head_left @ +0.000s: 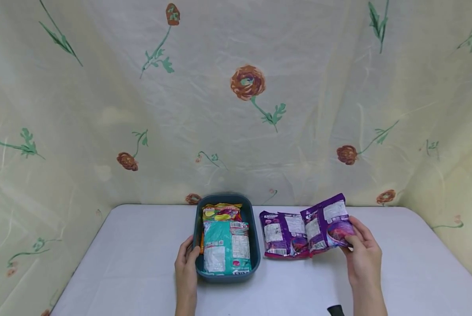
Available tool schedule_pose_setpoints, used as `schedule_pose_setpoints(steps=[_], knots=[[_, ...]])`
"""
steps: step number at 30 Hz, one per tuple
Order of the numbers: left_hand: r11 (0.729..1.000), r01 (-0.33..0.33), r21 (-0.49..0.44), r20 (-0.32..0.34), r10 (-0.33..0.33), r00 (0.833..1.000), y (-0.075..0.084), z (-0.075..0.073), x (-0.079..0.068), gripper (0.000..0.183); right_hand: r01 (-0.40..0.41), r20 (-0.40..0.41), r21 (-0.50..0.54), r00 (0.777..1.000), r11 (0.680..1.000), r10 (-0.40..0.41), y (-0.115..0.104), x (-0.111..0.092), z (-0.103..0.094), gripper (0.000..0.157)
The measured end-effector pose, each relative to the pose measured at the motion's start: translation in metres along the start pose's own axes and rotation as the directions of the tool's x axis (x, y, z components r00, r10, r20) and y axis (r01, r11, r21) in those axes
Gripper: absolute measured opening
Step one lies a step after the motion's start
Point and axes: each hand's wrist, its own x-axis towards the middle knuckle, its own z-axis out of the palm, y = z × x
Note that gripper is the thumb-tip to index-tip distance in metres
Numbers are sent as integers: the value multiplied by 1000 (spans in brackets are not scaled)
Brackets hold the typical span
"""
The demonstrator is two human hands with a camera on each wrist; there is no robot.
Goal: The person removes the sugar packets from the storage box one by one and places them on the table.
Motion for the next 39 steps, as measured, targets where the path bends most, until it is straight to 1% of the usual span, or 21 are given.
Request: schedule_pose_setpoints(steps=[5, 7, 11, 15, 18, 19, 20, 21, 22, 23, 24, 26, 27, 28, 29, 30, 31, 35, 37, 39], knots=[[1000, -18, -10, 0, 18, 1000, -2, 1, 1, 43, -20, 3, 21, 1000, 1000, 20, 3, 4, -9, 45], [1000, -21, -11, 0, 21, 1000, -2, 1, 2, 43, -29, -7, 10, 1000, 1000, 29, 4, 5, -12, 45], [1000, -21, -8, -2, 21, 1000, -2, 1, 2, 43, -40, -41, -80, 998, 996, 37, 7, 7, -16, 46], [1000, -26, -11, -2, 26, 1000, -1, 1, 1, 43, -59, -97, -153, 994, 986, 45, 9, 12, -23, 46], [999, -33, -14, -2, 33, 999, -1, 0, 0, 43, -60, -133, -217, 991, 974, 31, 13, 15, -30, 43], [999, -35, -16, -2, 35, 999, -1, 0, 0, 43, -45, -136, -244, 991, 969, 12, 15, 16, -33, 42], [999, -37, -17, -2, 37, 999, -1, 0, -1, 43, -29, -139, -313, 990, 949, -15, 17, 16, -35, 40], [999, -38, -18, -3, 38, 999, -1, 0, 0, 43, -10, -138, -392, 989, 920, -48, 19, 17, -36, 40], [999, -39, -20, -3, 39, 999, -1, 0, 0, 43, 13, -130, -475, 988, 880, -84, 21, 17, -38, 39], [999, -42, -23, -3, 42, 999, -1, 0, 0, 43, 35, -118, -558, 986, 829, -121, 22, 18, -39, 39], [999, -42, -23, -3, 42, 999, -1, 0, 0, 43, 57, -103, -643, 982, 763, -161, 24, 18, -41, 39], [999, -42, -13, -3, 42, 999, -1, 0, 0, 43, 92, -64, -786, 972, 611, -228, 26, 19, -42, 41], [999, -44, -12, -2, 44, 999, -1, 0, 1, 43, 101, -46, -824, 969, 558, -243, 26, 19, -42, 41], [999, -47, -10, -1, 47, 999, -1, 0, 1, 43, 109, -29, -852, 967, 513, -253, 26, 20, -43, 42], [999, -48, -6, -1, 48, 999, -2, 0, 2, 43, 113, -14, -870, 967, 479, -255, 26, 20, -43, 43], [999, -48, -2, -1, 48, 999, -2, 0, 2, 43, 112, -5, -883, 969, 455, -248, 26, 20, -44, 43], [999, -50, 1, 0, 50, 999, -2, 0, 2, 43, 107, 2, -893, 973, 438, -233, 26, 20, -45, 44], [999, -53, -1, 6, 53, 999, -1, 0, 1, 43, 71, 4, -920, 985, 384, -173, 26, 19, -48, 46], [999, -50, 5, 8, 50, 999, 0, 0, -1, 44, 56, -2, -935, 987, 350, -162, 27, 19, -50, 47], [999, -47, 7, 11, 47, 999, 0, -1, -1, 44, 59, 5, -948, 985, 313, -170, 29, 18, -51, 45]])
